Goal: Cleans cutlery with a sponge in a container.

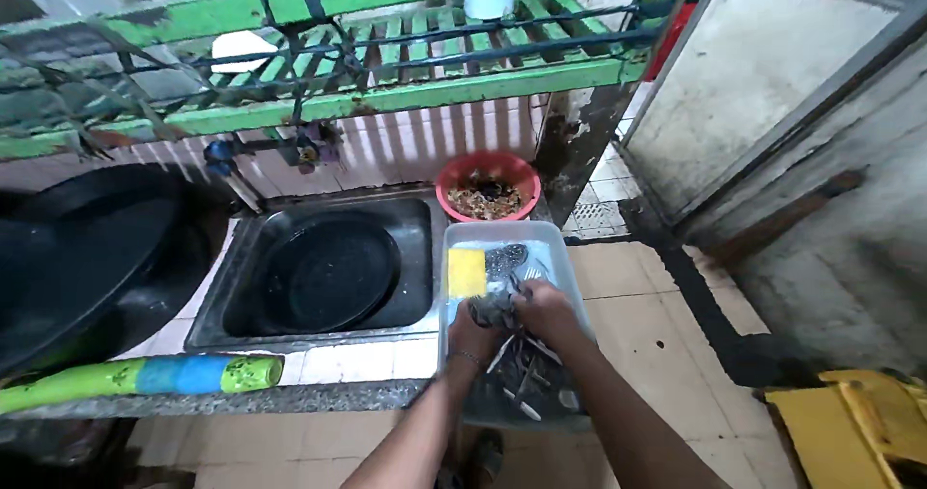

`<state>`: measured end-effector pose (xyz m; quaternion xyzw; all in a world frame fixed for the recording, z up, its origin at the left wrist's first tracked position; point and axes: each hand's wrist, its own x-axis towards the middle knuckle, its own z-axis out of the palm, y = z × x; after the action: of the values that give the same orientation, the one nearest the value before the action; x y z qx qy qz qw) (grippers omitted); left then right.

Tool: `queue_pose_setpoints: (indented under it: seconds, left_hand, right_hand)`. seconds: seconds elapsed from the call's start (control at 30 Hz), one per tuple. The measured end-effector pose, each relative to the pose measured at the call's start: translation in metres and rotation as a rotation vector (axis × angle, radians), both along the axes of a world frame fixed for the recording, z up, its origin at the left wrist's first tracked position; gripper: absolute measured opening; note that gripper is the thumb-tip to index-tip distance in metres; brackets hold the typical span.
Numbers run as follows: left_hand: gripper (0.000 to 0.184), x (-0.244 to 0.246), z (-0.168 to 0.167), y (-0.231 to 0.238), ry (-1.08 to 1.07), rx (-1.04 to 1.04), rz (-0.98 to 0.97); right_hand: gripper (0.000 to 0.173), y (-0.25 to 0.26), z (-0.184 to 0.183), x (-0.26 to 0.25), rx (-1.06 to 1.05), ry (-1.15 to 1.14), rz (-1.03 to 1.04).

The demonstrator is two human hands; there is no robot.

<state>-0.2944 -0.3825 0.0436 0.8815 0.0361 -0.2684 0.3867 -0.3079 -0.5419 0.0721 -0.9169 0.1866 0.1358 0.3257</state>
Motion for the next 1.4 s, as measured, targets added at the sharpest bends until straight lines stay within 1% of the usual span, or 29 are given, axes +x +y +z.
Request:
queue_pose_setpoints:
  seconds: [0.07, 0.1, 0.17, 0.2, 0.27, 0.33, 0.4, 0.43, 0.5, 0.53, 0.6, 0.63, 0.7, 0.77, 0.87, 0.9, 0.97, 1.03, 1.1, 1.17, 1.23, 1.3, 1.4]
  left_hand:
    - [0.072, 0.009, 0.004, 0.003, 0.142, 0.084, -0.074]
    - [0.069, 0.012, 0.004, 0.002, 0.207, 0.080, -0.096]
    - [0.063, 0.017, 0.002, -0.004, 0.303, 0.052, -0.093]
    - [0.059, 0.018, 0.003, -0.009, 0.332, 0.031, -0.080]
    - [0.052, 0.022, -0.005, -0.019, 0.330, -0.039, -0.039]
    - [0.045, 0.024, -0.018, -0.028, 0.272, -0.158, 0.003]
    - [0.043, 0.025, -0.018, -0.030, 0.225, -0.266, -0.035]
    - [0.045, 0.024, -0.015, -0.027, 0.209, -0.326, -0.071]
    - [0.061, 0.019, -0.010, -0.017, 0.211, -0.439, -0.142]
    - [0.069, 0.015, -0.010, -0.012, 0.218, -0.488, -0.138]
    - [0.079, 0.004, -0.012, -0.004, 0.277, -0.555, -0.067]
    - [0.078, -0.003, -0.010, 0.000, 0.334, -0.574, -0.022]
    - [0.061, -0.017, -0.006, -0.004, 0.442, -0.584, 0.067]
    - [0.045, -0.025, -0.007, -0.013, 0.488, -0.560, 0.107]
    - [0.036, -0.027, -0.004, -0.023, 0.477, -0.501, 0.088]
    - [0.034, -0.026, -0.004, -0.025, 0.458, -0.493, 0.081]
    - [0.032, -0.024, -0.008, -0.031, 0.401, -0.526, 0.124]
    - [0.031, -0.028, 0.005, -0.034, 0.350, -0.518, 0.192]
    - [0.037, -0.034, 0.013, -0.031, 0.305, -0.509, 0.260]
    - [0.041, -0.036, 0.009, -0.026, 0.250, -0.547, 0.323]
    - [0.044, -0.037, 0.006, -0.023, 0.206, -0.587, 0.367]
    - [0.043, -0.034, 0.002, -0.024, 0.170, -0.566, 0.372]
    - [0.041, -0.024, -0.007, -0.025, 0.173, -0.502, 0.387]
  right_hand:
    - [0.035, 0.002, 0.006, 0.007, -0.053, 0.022, -0.031]
    - [0.038, 0.003, 0.006, 0.006, -0.086, 0.077, -0.049]
    - [0.055, 0.007, -0.002, -0.005, -0.143, 0.212, -0.107]
    - [0.063, 0.010, -0.012, -0.011, -0.140, 0.229, -0.136]
    - [0.072, 0.018, -0.030, -0.019, -0.116, 0.166, -0.175]
    - [0.068, 0.020, -0.038, -0.022, -0.059, 0.071, -0.248]
    - [0.064, 0.007, -0.041, -0.023, 0.036, 0.015, -0.302]
    - [0.062, 0.001, -0.039, -0.026, 0.072, 0.007, -0.302]
    - [0.061, -0.005, -0.032, -0.040, 0.116, 0.037, -0.276]
    - [0.062, -0.005, -0.028, -0.047, 0.127, 0.067, -0.258]
    - [0.065, -0.001, -0.026, -0.062, 0.136, 0.104, -0.246]
    - [0.066, 0.000, -0.026, -0.068, 0.143, 0.099, -0.247]
    - [0.061, 0.000, -0.029, -0.074, 0.172, 0.057, -0.233]
    - [0.060, -0.005, -0.029, -0.074, 0.216, 0.041, -0.187]
    - [0.072, -0.011, -0.025, -0.067, 0.206, 0.093, -0.139]
    - [0.073, -0.012, -0.023, -0.063, 0.222, 0.116, -0.134]
    - [0.071, -0.014, -0.023, -0.057, 0.326, 0.078, -0.169]
    - [0.074, -0.015, -0.028, -0.055, 0.491, 0.022, -0.215]
    - [0.079, -0.017, -0.029, -0.054, 0.637, 0.026, -0.199]
    - [0.082, -0.019, -0.026, -0.053, 0.706, 0.032, -0.164]
    - [0.084, -0.019, -0.022, -0.049, 0.645, 0.056, -0.133]
    - [0.084, -0.020, -0.024, -0.042, 0.477, 0.098, -0.076]
    - [0.075, -0.020, -0.029, -0.034, 0.239, 0.167, 0.085]
